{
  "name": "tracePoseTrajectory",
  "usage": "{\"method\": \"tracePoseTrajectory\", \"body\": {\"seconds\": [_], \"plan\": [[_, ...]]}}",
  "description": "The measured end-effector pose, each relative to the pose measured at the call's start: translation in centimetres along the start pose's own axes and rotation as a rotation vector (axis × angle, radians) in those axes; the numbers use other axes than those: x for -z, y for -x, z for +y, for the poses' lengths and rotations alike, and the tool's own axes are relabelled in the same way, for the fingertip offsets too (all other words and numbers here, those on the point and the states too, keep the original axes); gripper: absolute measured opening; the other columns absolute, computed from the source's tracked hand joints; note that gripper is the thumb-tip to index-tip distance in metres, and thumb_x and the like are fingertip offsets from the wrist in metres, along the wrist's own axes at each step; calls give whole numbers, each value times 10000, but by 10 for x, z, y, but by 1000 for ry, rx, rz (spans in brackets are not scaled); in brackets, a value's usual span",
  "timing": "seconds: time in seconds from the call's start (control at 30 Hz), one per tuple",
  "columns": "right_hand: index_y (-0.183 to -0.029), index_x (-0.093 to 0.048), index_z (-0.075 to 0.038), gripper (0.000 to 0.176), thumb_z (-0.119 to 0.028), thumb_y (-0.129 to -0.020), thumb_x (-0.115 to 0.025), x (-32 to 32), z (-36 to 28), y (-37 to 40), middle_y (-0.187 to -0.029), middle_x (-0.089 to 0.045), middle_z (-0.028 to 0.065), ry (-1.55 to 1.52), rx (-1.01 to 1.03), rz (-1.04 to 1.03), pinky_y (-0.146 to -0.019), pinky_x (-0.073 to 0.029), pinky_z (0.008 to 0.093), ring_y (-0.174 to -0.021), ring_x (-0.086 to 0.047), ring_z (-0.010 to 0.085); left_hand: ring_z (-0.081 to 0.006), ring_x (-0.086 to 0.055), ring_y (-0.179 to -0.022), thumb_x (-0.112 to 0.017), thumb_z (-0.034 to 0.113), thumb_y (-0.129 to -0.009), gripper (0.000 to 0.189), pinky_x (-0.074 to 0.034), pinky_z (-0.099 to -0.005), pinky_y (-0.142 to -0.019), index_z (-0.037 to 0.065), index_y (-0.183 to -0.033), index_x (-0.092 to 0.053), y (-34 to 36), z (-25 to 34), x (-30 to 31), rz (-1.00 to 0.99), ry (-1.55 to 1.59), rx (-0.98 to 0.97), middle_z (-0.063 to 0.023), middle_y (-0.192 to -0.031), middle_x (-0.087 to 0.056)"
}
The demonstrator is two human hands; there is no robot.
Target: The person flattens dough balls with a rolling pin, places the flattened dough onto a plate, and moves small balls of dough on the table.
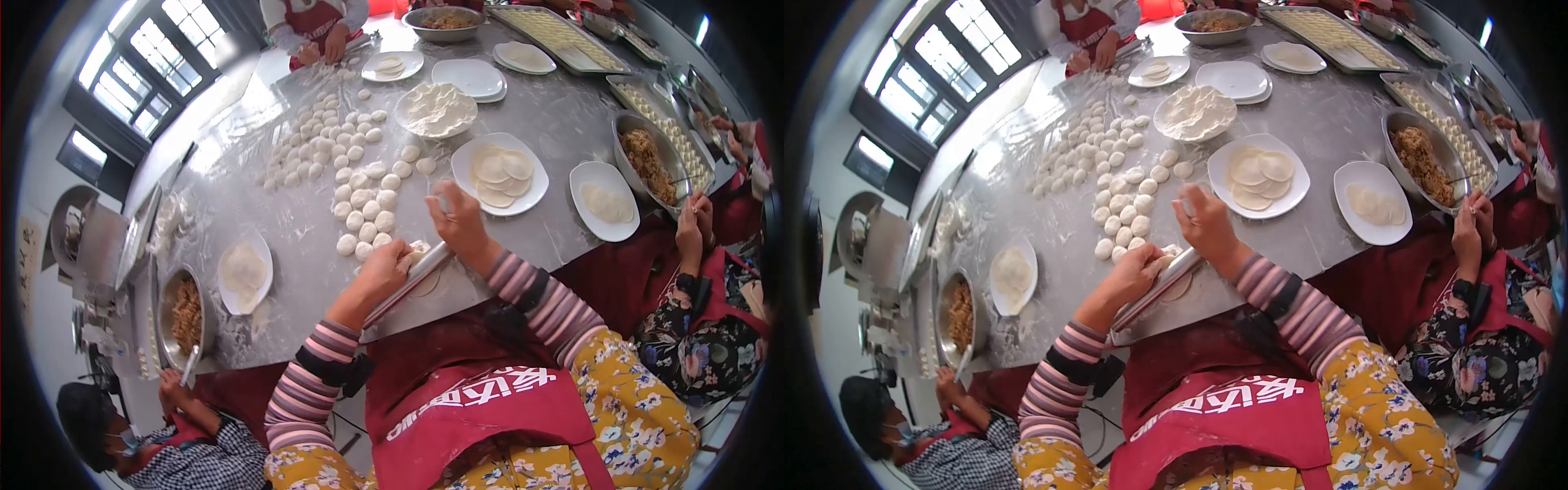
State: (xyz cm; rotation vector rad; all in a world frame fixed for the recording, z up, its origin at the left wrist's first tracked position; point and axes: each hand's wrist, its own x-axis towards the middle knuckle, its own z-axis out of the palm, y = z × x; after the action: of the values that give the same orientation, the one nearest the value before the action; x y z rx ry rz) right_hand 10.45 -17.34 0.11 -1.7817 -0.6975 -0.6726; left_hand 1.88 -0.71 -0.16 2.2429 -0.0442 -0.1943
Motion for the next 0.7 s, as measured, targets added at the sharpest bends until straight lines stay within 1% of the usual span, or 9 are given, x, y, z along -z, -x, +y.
{"method": "tracePoseTrajectory", "body": {"seconds": [0.1,0.13,0.17,0.23,0.3,0.5,0.57,0.63,0.7], "plan": [[-922,-495,-44,188,-35,-803,-640,6,-1,-4,-721,-550,187,-16,35,28,-539,-419,431,-645,-556,395,-147,-518,-675,-575,188,-895,218,-436,-315,-619,-29,-891,-593,1,7,4,-12,-70,70,-90,-717,-582],[-920,-496,-45,187,-34,-803,-642,14,-3,4,-716,-549,184,-4,24,3,-535,-420,427,-643,-558,392,-362,-614,-759,-552,188,-845,220,-462,-417,-691,-26,-854,-601,3,11,4,-29,-120,83,-252,-802,-616],[-923,-497,-45,192,-30,-803,-646,25,-6,13,-716,-549,181,-25,14,5,-527,-419,425,-633,-557,387,-340,-616,-745,-573,185,-830,202,-465,-409,-679,-14,-848,-600,4,12,5,-73,-139,85,-231,-776,-614],[-930,-499,-40,211,-19,-798,-661,47,-11,40,-726,-556,168,-88,-20,-17,-514,-431,414,-619,-565,375,-94,-502,-694,-581,134,-832,149,-432,-292,-605,-5,-885,-594,5,10,3,-94,-75,54,-33,-735,-571],[-937,-497,-35,221,-14,-795,-665,67,-24,54,-741,-568,161,104,82,-74,-519,-450,400,-629,-582,365,-88,-501,-714,-577,116,-832,137,-433,-282,-611,3,-909,-591,-14,10,-1,-106,20,-26,-18,-771,-573],[-937,-495,-36,233,-27,-789,-674,74,-26,57,-748,-575,153,-171,-28,-45,-525,-467,387,-634,-591,356,-93,-530,-842,-611,129,-849,207,-449,-261,-754,-15,-994,-579,-112,85,-5,-118,542,-37,-47,-858,-595],[-937,-496,-38,241,-33,-783,-682,73,-25,54,-747,-574,148,-163,-12,-67,-521,-468,387,-624,-587,354,-155,-566,-930,-595,141,-861,276,-453,-303,-832,-19,-1080,-551,-145,72,-2,-57,325,-9,-95,-986,-605],[-939,-498,-40,244,-36,-781,-684,72,-22,57,-750,-575,145,-148,-6,-74,-518,-472,386,-621,-587,352,-280,-561,-1041,-567,186,-872,368,-439,-390,-902,-20,-1171,-503,-167,45,-10,325,-617,-162,-156,-1105,-584],[-941,-499,-41,240,-34,-785,-681,74,-22,56,-749,-574,144,-186,-19,-95,-520,-474,389,-623,-588,352,-367,-507,-1119,-539,127,-849,405,-414,-451,-944,-10,-1224,-470,-169,21,-18,309,-691,-195,-229,-1190,-526]]}}
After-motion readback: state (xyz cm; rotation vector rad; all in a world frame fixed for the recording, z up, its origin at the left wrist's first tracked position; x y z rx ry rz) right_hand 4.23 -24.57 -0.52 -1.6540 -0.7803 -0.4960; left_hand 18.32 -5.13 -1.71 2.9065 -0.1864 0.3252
